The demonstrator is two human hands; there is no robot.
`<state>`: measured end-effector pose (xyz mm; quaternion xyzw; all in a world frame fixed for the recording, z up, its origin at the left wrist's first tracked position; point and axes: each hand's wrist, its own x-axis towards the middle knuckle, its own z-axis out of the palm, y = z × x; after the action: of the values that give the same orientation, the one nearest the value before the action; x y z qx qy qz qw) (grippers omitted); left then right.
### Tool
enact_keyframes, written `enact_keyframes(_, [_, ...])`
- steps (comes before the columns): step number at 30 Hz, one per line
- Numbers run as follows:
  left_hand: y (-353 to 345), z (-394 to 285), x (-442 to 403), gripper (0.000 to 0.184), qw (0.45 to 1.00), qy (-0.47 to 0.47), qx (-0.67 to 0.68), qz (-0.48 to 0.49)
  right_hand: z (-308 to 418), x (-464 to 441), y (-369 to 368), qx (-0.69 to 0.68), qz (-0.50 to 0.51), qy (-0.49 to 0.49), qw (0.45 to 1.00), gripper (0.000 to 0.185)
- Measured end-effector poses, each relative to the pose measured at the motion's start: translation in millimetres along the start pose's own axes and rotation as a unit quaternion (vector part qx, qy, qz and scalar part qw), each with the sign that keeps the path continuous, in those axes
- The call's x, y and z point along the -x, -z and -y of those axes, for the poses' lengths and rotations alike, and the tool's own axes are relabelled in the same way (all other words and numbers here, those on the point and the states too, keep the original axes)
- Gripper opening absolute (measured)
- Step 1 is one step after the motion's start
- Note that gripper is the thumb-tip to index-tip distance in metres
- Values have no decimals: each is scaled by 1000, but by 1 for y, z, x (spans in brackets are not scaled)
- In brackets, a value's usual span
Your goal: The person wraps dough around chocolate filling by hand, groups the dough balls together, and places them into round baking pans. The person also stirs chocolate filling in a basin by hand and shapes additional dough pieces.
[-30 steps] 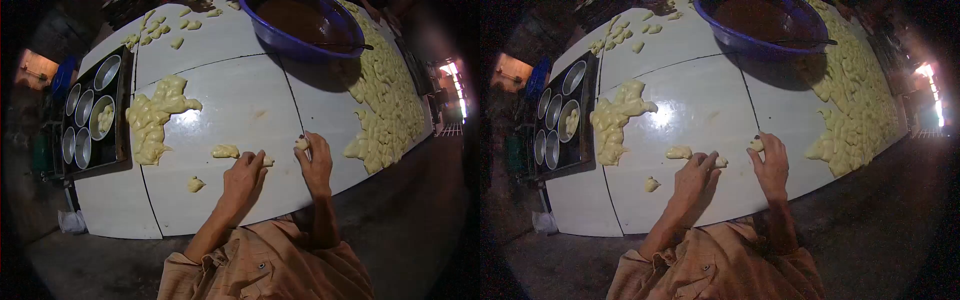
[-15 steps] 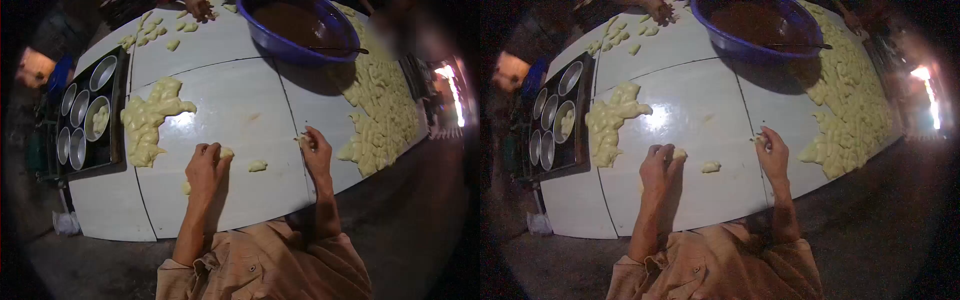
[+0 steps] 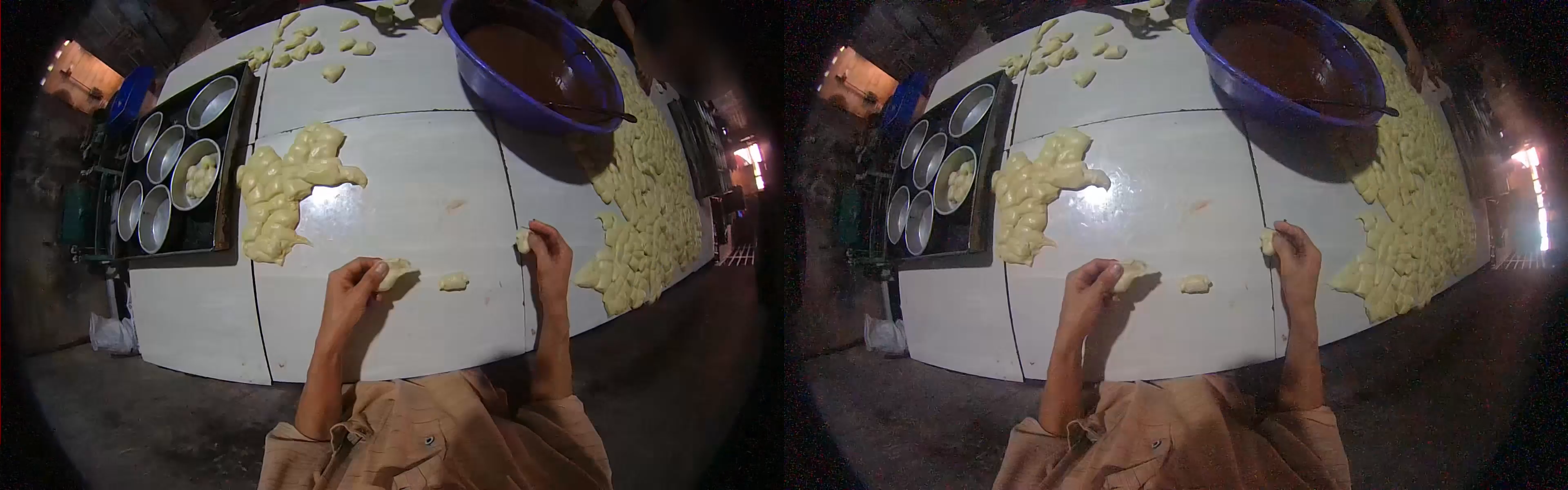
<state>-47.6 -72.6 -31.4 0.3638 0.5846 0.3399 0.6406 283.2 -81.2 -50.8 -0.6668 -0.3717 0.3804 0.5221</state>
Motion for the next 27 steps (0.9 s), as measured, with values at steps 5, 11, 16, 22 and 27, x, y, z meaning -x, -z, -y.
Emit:
enact_keyframes(5, [26,2,23,29,993,-12,114,-29,40,-3,-35,-52,27,-55,997,25])
enact_keyframes(11, [63,19,66,33,980,-16,182,-75,76,32,-116,-52,174,-96,979,23])
enact_keyframes(16, [84,44,103,29,963,-8,200,-180,28,-25,-92,-7,97,10,995,22])
enact_keyframes(22, [77,39,103,26,965,-45,192,-172,13,-86,-15,278,-140,188,932,21])
enact_keyframes(27, [50,28,74,24,980,-24,193,-38,-12,-74,4,499,-73,137,853,37])
